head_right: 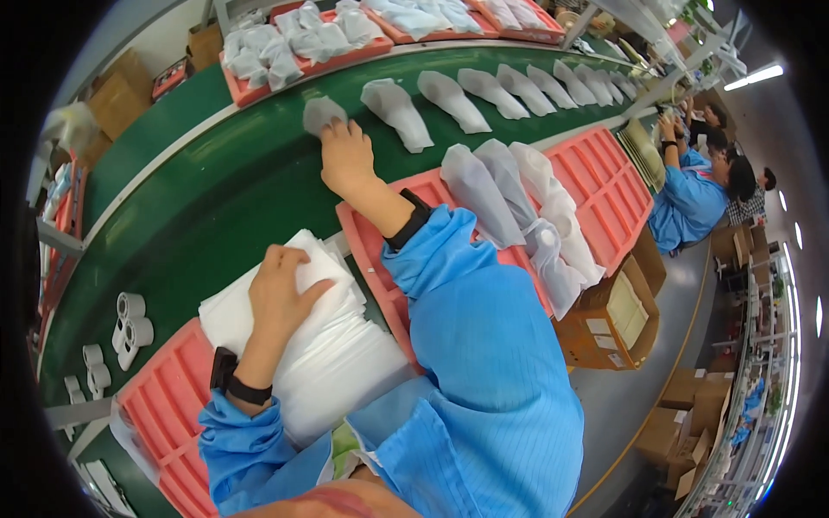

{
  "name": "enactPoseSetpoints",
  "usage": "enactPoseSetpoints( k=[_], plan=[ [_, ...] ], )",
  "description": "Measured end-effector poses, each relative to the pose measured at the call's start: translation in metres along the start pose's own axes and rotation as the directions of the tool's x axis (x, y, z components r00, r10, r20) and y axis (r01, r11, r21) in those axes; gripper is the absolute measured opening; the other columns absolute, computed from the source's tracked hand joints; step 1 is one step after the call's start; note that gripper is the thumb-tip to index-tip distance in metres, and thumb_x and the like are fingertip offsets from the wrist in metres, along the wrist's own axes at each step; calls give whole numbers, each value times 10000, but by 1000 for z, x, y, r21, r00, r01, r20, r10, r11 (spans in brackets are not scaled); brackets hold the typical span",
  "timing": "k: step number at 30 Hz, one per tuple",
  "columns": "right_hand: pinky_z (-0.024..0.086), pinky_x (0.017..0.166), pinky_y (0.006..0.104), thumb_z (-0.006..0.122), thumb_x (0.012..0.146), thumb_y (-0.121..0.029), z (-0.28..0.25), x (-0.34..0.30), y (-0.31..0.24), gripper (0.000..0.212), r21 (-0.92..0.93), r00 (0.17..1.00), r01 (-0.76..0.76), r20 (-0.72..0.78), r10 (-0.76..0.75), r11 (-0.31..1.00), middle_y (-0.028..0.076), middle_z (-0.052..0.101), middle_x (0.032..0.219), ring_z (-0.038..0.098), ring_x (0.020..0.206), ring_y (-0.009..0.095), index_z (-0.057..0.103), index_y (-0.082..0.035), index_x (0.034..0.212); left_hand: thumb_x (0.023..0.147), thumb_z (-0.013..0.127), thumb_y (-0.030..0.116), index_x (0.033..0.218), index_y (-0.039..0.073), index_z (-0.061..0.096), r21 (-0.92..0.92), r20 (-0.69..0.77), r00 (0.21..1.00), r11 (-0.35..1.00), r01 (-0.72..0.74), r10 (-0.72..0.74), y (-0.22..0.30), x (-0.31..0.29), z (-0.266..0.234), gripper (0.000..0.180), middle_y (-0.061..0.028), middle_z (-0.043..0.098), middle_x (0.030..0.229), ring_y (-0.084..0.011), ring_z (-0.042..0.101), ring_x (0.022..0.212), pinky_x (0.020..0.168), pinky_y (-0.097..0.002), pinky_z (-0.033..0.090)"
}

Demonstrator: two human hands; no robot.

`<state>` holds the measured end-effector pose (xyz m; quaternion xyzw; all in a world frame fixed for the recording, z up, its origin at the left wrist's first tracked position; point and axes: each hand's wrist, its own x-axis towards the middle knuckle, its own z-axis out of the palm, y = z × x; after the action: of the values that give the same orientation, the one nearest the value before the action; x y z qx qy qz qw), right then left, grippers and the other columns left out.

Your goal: The person packages handheld fans by hand, picking up a fan, wrapping it in a foam sheet, and placing the wrapped fan onto a conveyor belt.

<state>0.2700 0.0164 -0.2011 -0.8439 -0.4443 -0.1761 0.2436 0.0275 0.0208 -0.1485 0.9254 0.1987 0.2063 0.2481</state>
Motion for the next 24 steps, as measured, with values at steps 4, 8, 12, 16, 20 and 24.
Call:
enactPoseSetpoints(
  k=[4, 8, 12, 16, 20, 24],
  plan=[
    [496, 897, 405, 665, 794, -94, -35, 0, -51, 410, 446, 946, 316, -82, -314, 837, 172, 580, 1224, 580, 1105, 356, 578, -13, 1186, 701, 795, 255, 871, 80, 580, 86, -27, 997, 994, -66, 68, -12, -2, 12, 326, -86, 551, 940, -297, 598, 799, 639, -401, 483],
    [503, 889, 385, 695, 793, -119, -84, 3, -125, 462, 836, 759, 122, 269, -593, 536, 156, 586, 1228, 598, 1099, 300, 568, -35, 1230, 705, 753, 223, 886, 83, 605, 118, 17, 1000, 993, 3, -5, -14, 3, 30, 272, -118, 612, 919, -330, 609, 865, 685, -442, 495],
    [505, 884, 375, 733, 779, -193, -35, 11, -220, 529, 839, 583, 228, 290, -759, 495, 154, 588, 1234, 600, 1100, 277, 554, -25, 1247, 750, 696, 224, 987, 65, 635, 173, -30, 994, 980, -101, 108, -21, -4, 35, 291, -140, 638, 966, -343, 613, 891, 754, -444, 508],
    [503, 887, 382, 785, 706, -314, 43, 6, -309, 646, 799, 531, 376, 229, -816, 470, 190, 606, 1202, 610, 1070, 327, 556, 4, 1219, 750, 672, 171, 998, 45, 629, 32, -212, 962, 985, -171, 174, -18, -11, 33, 282, -157, 637, 990, -350, 611, 918, 775, -430, 512],
    [506, 877, 394, 820, 639, -341, 75, -28, -364, 677, 850, 524, 243, 290, -801, 467, 200, 638, 1124, 626, 1015, 354, 572, -4, 1171, 751, 640, 153, 971, 63, 639, -428, -488, 862, 824, -372, 135, -32, -21, 48, 238, -157, 638, 965, -354, 608, 895, 777, -461, 491],
    [513, 844, 399, 835, 576, -331, 60, -41, -374, 680, 846, 640, 55, 378, -668, 531, 199, 660, 1049, 640, 968, 359, 575, -11, 1117, 752, 651, 152, 964, 53, 632, -339, -497, 856, 876, -343, 143, -31, -21, 43, 235, -160, 633, 972, -363, 608, 891, 777, -448, 499]
  ],
)
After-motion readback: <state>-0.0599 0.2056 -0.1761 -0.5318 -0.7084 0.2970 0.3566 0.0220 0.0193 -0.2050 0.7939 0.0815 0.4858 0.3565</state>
